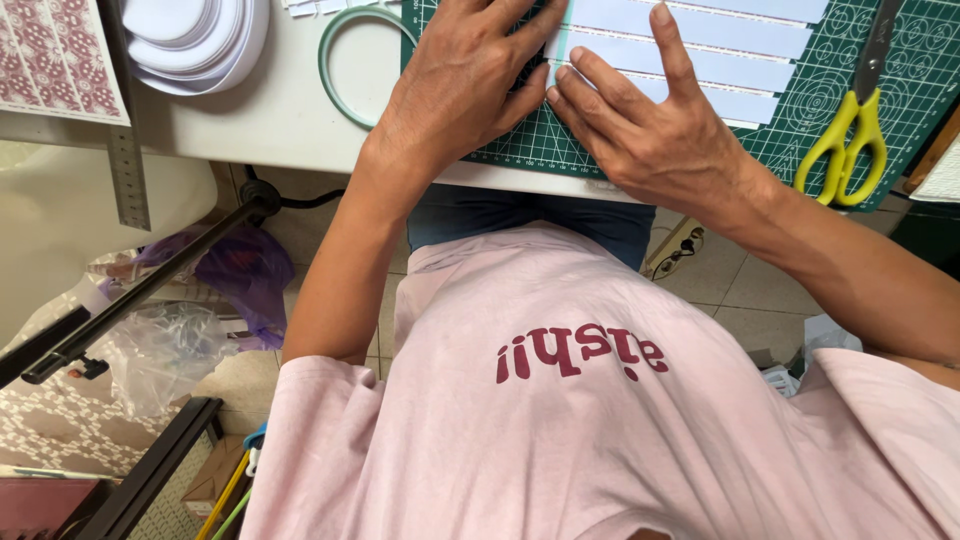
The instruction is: The person places patterned paper strips on a cutting mat, then uses scissors to cut a roll of green tape and applies it to the edges of the paper strips. The person smooths the tape down and continues applying tape to multiple strips.
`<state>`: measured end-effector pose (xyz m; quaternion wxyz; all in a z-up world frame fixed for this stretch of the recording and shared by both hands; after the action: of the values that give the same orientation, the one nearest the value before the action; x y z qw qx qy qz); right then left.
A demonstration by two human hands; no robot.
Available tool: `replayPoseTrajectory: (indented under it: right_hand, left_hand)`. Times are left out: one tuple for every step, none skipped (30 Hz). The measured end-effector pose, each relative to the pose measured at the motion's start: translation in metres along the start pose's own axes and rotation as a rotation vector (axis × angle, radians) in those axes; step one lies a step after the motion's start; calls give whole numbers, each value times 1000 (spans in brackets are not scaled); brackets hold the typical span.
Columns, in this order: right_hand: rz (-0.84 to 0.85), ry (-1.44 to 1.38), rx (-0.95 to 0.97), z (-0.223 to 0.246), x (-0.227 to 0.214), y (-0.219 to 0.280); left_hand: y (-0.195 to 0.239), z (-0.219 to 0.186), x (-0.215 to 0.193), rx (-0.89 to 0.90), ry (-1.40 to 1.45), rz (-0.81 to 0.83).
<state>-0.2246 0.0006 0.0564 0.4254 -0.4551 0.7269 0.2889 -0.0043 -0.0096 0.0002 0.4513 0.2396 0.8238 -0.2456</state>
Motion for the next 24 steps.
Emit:
replayPoseTrajectory:
  right_hand:
    - [0,7,-1,0,-1,0]
    - [1,15,-1,1,-2,1]
    - [5,22,-5,1,-2,1]
    - [9,30,-10,1,-2,2]
    - [16,36,-13,2,-1,3]
    - [10,16,-10,2,0,6]
    - [3,1,-6,1,2,8]
    - [-4,-13,-1,0,4,10]
    - [-17,-128,8,-1,7,12]
    - [-31,-242,16,-2,10,15]
    - [-38,-297,26,-3,14,17]
    - [-45,-353,35,-3,18,20]
    - [-45,-349,47,-3,22,22]
    - [-42,-357,58,-2,26,24]
    - [-42,-365,70,-2,29,26]
    - [-41,-385,81,-1,31,28]
    - [-47,-415,84,1,33,29]
    - [-54,-445,88,2,34,29]
    - [-69,-483,84,3,34,30]
    - [-68,-491,83,6,32,31]
    - [-74,-485,85,2,31,29]
    - [-64,-448,90,3,27,28]
    - [-49,-421,94,5,24,28]
    - [-49,-426,92,3,23,27]
  left_hand:
    - [1,0,0,-2,9,2]
    - [1,0,0,-4,19,5]
    - [1,0,0,-5,28,7]
    - [2,1,1,-24,52,38]
    - [2,2,1,-41,78,70]
    - [3,2,2,-59,104,103]
    - [3,1,3,-45,70,78]
    - [3,0,3,-31,36,53]
    - [2,0,4,-16,0,24]
    - [2,0,3,-7,-2,17]
    - [3,0,3,0,-3,10]
    - [4,0,3,7,-4,4]
    - [4,0,4,1,-15,13]
    - [4,0,5,-6,-26,22]
    - [4,1,6,-13,-39,32]
    - [2,2,7,-25,-21,43]
    - [2,2,9,-39,0,56]
    - [2,2,10,-54,21,70]
    - [4,2,10,-40,27,64]
    - [6,1,9,-26,34,59]
    - [2,4,6,-3,31,43]
    - [0,5,3,22,10,0]
    - [2,2,1,43,-4,-37]
    - [2,1,1,64,-18,-73]
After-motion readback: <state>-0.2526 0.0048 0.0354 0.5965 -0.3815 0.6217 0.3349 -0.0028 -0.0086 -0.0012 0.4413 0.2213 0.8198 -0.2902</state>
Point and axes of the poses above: each hand's wrist, its own y-axis away from the middle knuckle, its own x-axis out of the palm, z = x × y, the point moved 1 cm from there along -y, towards the middle knuckle, and after that the axes turned 9 degrees about z, right-handed, at the moved point
